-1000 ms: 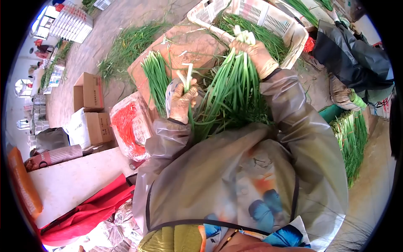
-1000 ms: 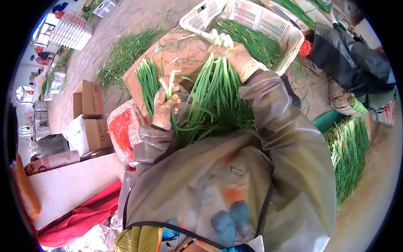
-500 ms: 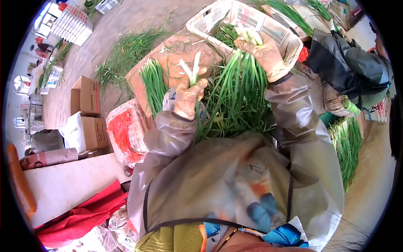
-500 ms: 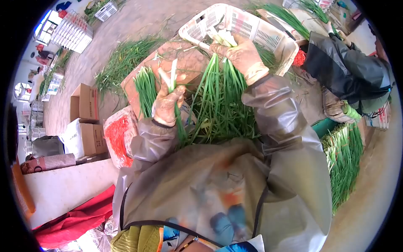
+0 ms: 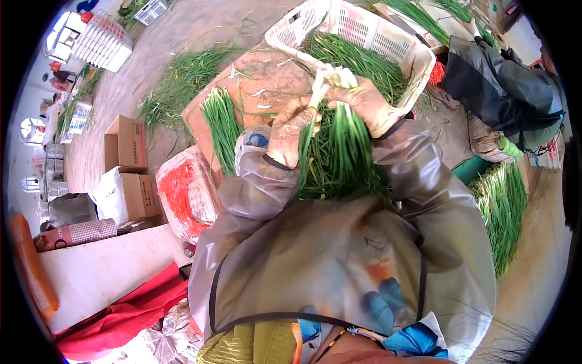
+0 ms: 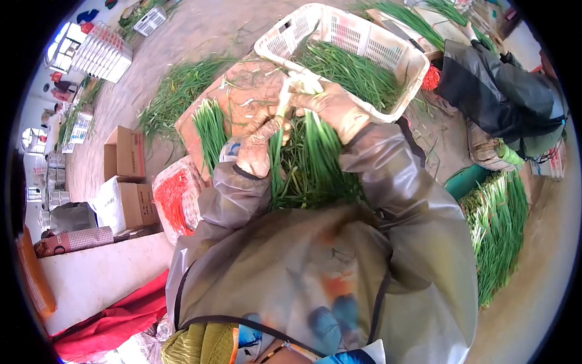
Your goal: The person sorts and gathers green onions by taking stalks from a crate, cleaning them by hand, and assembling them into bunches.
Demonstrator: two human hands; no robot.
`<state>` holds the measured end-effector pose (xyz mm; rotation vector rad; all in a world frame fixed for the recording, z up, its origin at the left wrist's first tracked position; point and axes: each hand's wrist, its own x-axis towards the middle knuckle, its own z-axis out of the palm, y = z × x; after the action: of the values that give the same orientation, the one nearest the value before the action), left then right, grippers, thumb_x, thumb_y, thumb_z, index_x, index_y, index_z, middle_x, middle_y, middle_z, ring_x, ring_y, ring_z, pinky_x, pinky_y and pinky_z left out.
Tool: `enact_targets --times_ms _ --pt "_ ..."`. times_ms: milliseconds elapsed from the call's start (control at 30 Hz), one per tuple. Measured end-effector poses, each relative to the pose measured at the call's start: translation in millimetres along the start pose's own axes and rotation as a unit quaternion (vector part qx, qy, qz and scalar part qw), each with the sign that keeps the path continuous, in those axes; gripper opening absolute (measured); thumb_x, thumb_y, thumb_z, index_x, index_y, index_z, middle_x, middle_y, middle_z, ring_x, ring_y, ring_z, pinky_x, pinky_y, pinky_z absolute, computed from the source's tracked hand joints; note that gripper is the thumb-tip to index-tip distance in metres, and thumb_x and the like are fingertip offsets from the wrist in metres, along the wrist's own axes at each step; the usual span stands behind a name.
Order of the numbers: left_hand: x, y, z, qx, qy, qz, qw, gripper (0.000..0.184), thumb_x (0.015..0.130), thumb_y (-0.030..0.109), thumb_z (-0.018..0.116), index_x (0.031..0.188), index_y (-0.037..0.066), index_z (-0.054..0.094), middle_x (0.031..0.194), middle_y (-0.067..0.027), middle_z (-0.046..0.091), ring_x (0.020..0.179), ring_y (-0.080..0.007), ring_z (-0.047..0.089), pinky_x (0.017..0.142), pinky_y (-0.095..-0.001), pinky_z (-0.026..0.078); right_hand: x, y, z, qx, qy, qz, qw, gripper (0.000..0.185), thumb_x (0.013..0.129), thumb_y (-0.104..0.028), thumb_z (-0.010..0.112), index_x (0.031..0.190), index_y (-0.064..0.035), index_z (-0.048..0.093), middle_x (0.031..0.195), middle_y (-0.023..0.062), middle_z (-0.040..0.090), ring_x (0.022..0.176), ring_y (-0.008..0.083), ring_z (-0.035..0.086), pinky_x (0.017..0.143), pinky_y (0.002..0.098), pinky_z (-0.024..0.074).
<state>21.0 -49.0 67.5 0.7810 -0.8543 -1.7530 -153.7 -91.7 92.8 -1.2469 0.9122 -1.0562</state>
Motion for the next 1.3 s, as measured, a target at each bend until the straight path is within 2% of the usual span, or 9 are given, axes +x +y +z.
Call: enact_targets --times_ms 200,333,467,667,733,900,1000,1067,1300 --pt "2.9 -8.8 14.3 0.170 0.042 0.087 0.981 0.024 0.083 0.008 0.058 0.106 0.002 0.054 0.080 -0.0017 0.058 0.064 -0.0068 0.049 0.058 -0.0187 0.039 8.8 13.9 2.6 -0.052 0.033 -0.003 0.998 0.042 0.071 -0.019 0.073 0.103 0.0029 0.058 0.089 0.0078 0.063 0.079 0.0164 0.058 0.072 0.0275 0.0457" --pt "6.6 -9.9 7.5 0.048 0.058 0.082 0.994 0.021 0.085 0.008 0.053 0.104 -0.001 0.054 0.076 -0.0018 0.057 0.062 -0.0063 0.048 0.057 -0.0190 0.039 8.7 8.2 -5.0 -0.151 0.060 -0.023 0.986 0.049 0.071 -0.029 0.073 0.103 0.0049 0.057 0.090 0.0105 0.063 0.078 0.0183 0.058 0.074 0.0284 0.0451" --pt "12.7 -10.2 10.4 0.086 0.058 0.155 0.982 0.023 0.084 0.005 0.052 0.107 -0.002 0.052 0.078 -0.0037 0.057 0.065 -0.0087 0.050 0.060 -0.0205 0.041 -2.6 -14.0 -4.8 0.057 0.056 -0.017 0.997 0.036 0.071 -0.012 0.073 0.098 0.0070 0.057 0.087 0.0074 0.064 0.072 0.0107 0.058 0.062 0.0207 0.0455" --pt "16.6 -5.9 20.6 0.095 -0.051 0.137 0.985 0.026 0.082 0.002 0.056 0.108 0.003 0.053 0.077 -0.0022 0.055 0.068 -0.0088 0.051 0.063 -0.0207 0.043 11.1 -23.3 -15.2 -0.087 0.017 -0.033 0.996 0.042 0.071 -0.012 0.072 0.108 0.0016 0.057 0.088 0.0089 0.064 0.072 0.0123 0.059 0.066 0.0251 0.0483" --pt "12.7 -0.3 22.1 0.004 0.031 0.064 0.997 0.024 0.081 0.000 0.056 0.105 0.003 0.057 0.074 -0.0009 0.055 0.062 -0.0076 0.048 0.059 -0.0202 0.042 8.0 -44.9 -19.1 -0.063 0.024 -0.078 0.995 0.029 0.078 -0.009 0.064 0.104 0.0027 0.057 0.086 0.0080 0.065 0.070 0.0128 0.060 0.068 0.0243 0.0483" --pt "49.0 -56.6 -46.4 0.183 0.092 0.036 0.978 0.018 0.080 -0.001 0.055 0.097 0.003 0.060 0.067 -0.0015 0.056 0.059 -0.0124 0.051 0.058 -0.0232 0.043 16.5 -106.4 -53.0 -0.118 0.023 -0.155 0.980 0.023 0.078 -0.012 0.065 0.097 -0.0001 0.063 0.085 0.0047 0.064 0.075 0.0107 0.059 0.069 0.0224 0.0468" --pt "46.7 -63.2 -68.9 0.487 0.102 0.076 0.864 0.034 0.074 0.012 0.063 0.106 0.005 0.056 0.082 -0.0089 0.057 0.075 -0.0197 0.054 0.069 -0.0313 0.043 34.2 -110.8 -46.4 -0.262 0.108 -0.185 0.941 0.028 0.074 -0.017 0.070 0.096 -0.0017 0.063 0.078 0.0032 0.062 0.067 0.0093 0.056 0.060 0.0222 0.0460" --pt "41.0 -51.1 -69.3 0.530 0.098 0.082 0.839 0.041 0.072 0.019 0.064 0.110 0.006 0.054 0.088 -0.0115 0.055 0.081 -0.0243 0.054 0.073 -0.0349 0.043 23.2 -129.6 -55.3 -0.015 0.056 -0.154 0.986 0.031 0.073 -0.017 0.071 0.098 -0.0015 0.062 0.081 0.0037 0.063 0.070 0.0096 0.057 0.060 0.0211 0.0458" --pt "12.7 -7.3 -54.7 0.731 -0.007 -0.079 0.678 0.030 0.077 0.040 0.059 0.091 0.014 0.065 0.094 -0.0083 0.063 0.092 -0.0262 0.058 0.080 -0.0376 0.044 24.3 -163.5 -53.3 -0.003 0.010 -0.242 0.970 0.021 0.075 -0.002 0.065 0.094 -0.0012 0.056 0.080 0.0032 0.059 0.072 0.0127 0.057 0.063 0.0245 0.0462"
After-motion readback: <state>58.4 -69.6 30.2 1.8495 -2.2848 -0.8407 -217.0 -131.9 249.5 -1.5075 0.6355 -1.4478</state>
